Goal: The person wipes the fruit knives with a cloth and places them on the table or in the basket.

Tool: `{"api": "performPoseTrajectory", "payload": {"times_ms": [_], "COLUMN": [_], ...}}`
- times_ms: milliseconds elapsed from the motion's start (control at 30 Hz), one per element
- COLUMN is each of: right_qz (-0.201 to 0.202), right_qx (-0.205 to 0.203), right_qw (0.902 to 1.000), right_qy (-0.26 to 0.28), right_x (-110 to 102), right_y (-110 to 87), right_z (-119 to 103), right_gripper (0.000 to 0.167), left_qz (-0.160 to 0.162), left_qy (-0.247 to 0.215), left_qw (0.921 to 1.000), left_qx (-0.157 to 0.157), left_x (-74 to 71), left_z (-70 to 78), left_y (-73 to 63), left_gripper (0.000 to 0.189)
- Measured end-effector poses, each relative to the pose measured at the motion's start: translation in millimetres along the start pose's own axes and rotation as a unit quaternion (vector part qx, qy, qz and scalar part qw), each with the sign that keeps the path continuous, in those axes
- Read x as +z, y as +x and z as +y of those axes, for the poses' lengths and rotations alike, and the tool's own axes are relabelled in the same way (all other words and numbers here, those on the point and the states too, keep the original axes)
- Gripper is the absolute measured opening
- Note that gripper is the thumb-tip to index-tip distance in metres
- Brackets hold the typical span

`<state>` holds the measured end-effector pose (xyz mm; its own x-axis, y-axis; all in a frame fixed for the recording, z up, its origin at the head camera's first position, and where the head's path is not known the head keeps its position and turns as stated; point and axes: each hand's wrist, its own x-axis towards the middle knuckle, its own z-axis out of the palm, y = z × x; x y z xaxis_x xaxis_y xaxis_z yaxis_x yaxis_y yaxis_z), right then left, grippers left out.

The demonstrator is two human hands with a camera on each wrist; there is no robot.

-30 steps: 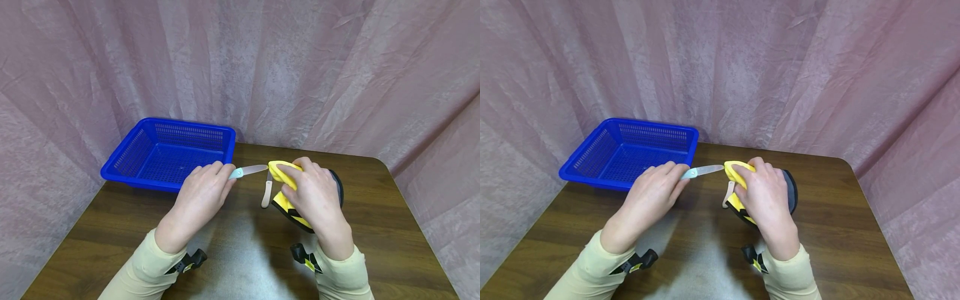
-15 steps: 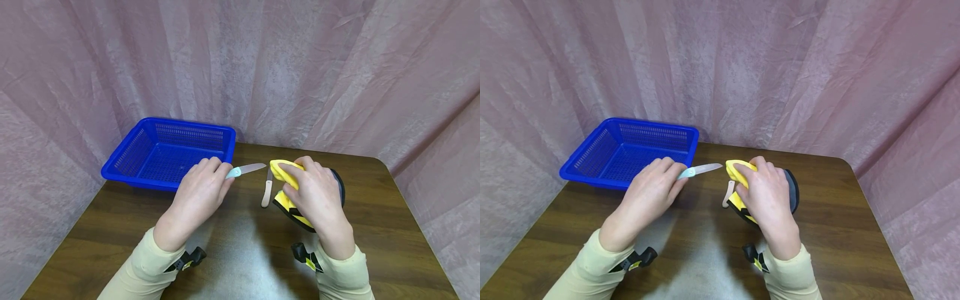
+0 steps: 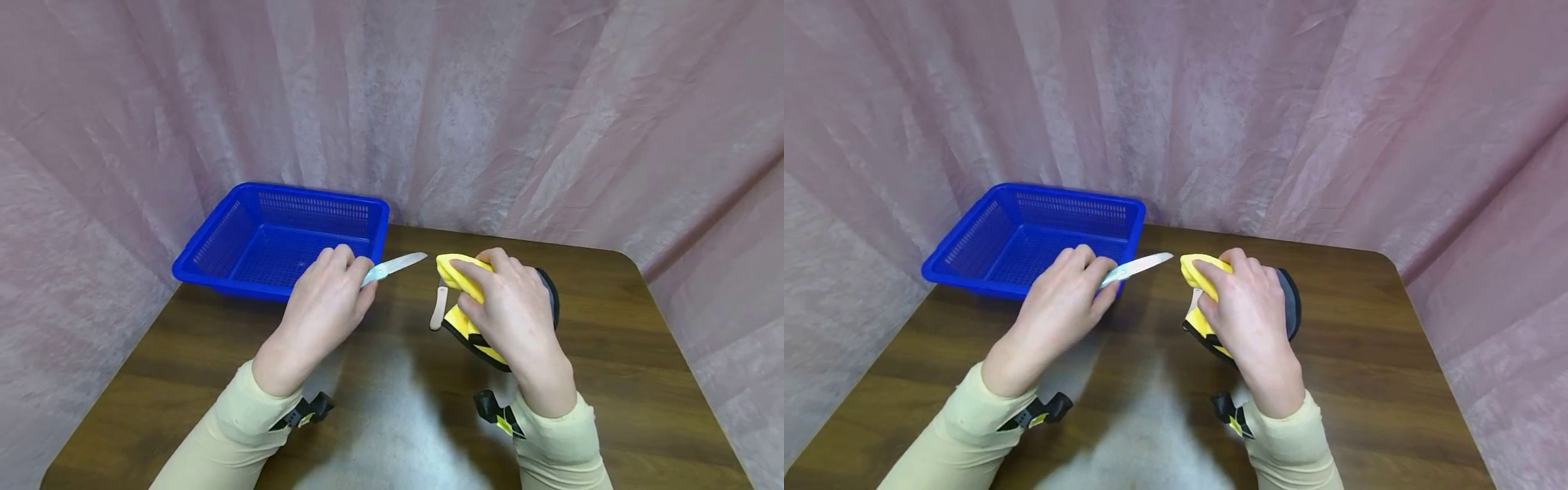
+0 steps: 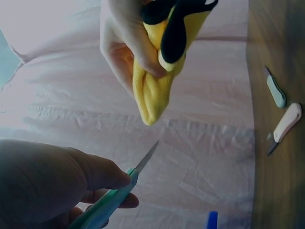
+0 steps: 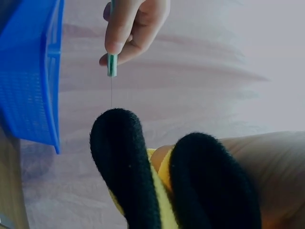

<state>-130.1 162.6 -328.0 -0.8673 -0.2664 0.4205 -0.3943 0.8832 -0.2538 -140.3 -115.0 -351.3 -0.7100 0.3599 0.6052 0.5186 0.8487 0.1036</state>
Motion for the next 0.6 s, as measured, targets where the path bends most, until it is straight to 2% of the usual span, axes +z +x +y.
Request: {"api": "performPoseTrajectory", "payload": {"times_ms": [233, 600], "right_qz": [-0.005, -0.024], "right_qx": [-0.021, -0.036], "right_qw": [0.9997, 0.9987], "right_qy": [-0.009, -0.026], "right_x": [3, 10], "right_y": [-2.5, -8.1], "right_z": [-3, -5], "right_gripper": [0.053, 0.051], "left_qz": [-0.009, 0.004], "left_qy": [0.021, 0.040], "left_qw": [0.9997, 0.9992], "left_qx": [-0.012, -0.006], "left_x": [-1.0, -7.2], "left_z": [-8.6, -25.7], "left_y": [-5.0, -3.8], "left_gripper": [0.018, 0.027]}}
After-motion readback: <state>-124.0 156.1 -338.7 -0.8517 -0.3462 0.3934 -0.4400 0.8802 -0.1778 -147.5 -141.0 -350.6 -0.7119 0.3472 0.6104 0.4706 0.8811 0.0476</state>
